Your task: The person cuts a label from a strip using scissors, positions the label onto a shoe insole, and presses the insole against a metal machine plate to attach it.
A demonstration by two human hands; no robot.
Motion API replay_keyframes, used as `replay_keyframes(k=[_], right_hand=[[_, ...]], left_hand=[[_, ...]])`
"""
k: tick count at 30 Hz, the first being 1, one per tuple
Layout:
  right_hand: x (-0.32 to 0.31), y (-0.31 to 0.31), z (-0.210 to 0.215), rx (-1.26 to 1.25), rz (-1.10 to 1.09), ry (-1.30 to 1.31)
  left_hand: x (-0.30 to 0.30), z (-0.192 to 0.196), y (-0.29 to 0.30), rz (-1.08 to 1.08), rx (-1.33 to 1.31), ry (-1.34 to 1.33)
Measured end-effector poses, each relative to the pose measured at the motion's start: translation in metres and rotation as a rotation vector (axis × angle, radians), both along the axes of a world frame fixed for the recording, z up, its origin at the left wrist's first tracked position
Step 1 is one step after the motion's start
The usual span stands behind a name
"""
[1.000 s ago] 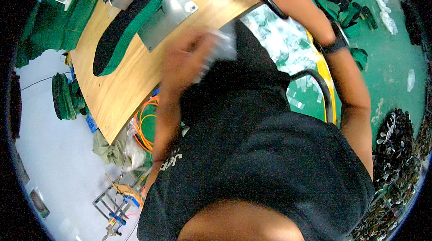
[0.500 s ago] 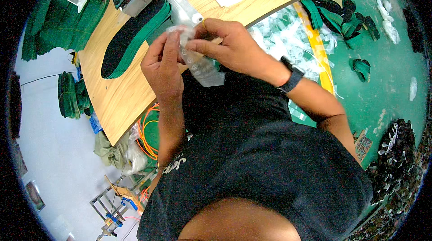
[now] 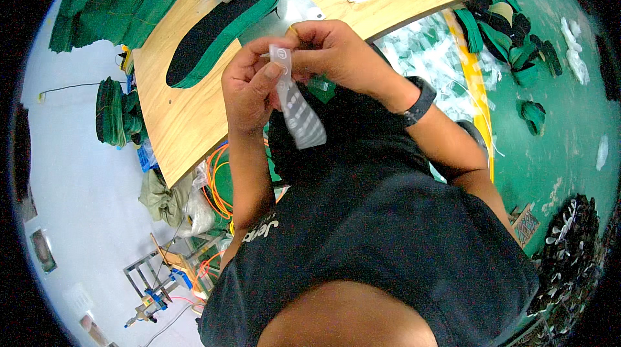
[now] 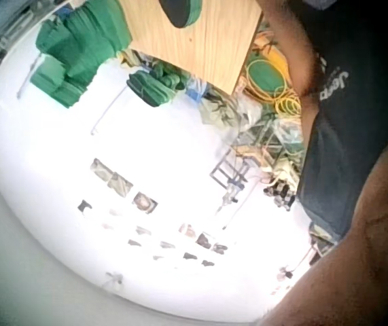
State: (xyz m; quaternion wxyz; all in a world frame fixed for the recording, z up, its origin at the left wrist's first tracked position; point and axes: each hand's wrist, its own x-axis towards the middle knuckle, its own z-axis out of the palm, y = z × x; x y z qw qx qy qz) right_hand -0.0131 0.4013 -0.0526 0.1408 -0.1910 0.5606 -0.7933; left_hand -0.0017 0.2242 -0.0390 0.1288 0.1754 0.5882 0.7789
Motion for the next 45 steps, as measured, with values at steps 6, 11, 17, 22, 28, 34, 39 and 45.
replay_keyframes(k=[6,11,17,22,28,34,39,45], right_hand=[[0.01,-0.006,-0.002,0.247,-0.31,0.606],[0.006,-0.007,-0.003,0.478,-0.347,0.772],[-0.006,-0.011,0.001,0.518,-0.271,0.71],[-0.023,-0.019,0.002,0.321,-0.199,0.14],[-0.049,-0.036,0.009,0.091,-0.131,-0.382],[-0.079,-0.054,0.002,-0.028,-0.208,-0.484],[-0.083,-0.062,-0.006,-0.017,-0.273,-0.479],[-0.084,-0.062,-0.007,-0.007,-0.272,-0.49]], left_hand=[[0.005,0.0,-0.002,0.366,0.088,0.094],[0.005,0.01,-0.006,0.43,-0.027,0.144],[-0.004,0.015,-0.016,0.382,-0.085,0.129],[-0.053,0.036,-0.059,0.57,-0.432,0.23],[-0.119,0.023,-0.109,0.395,-1.12,0.83],[-0.13,0.009,-0.104,0.251,-1.298,0.677],[-0.129,0.005,-0.106,0.28,-1.282,0.683],[-0.13,0.006,-0.107,0.27,-1.313,0.689]])
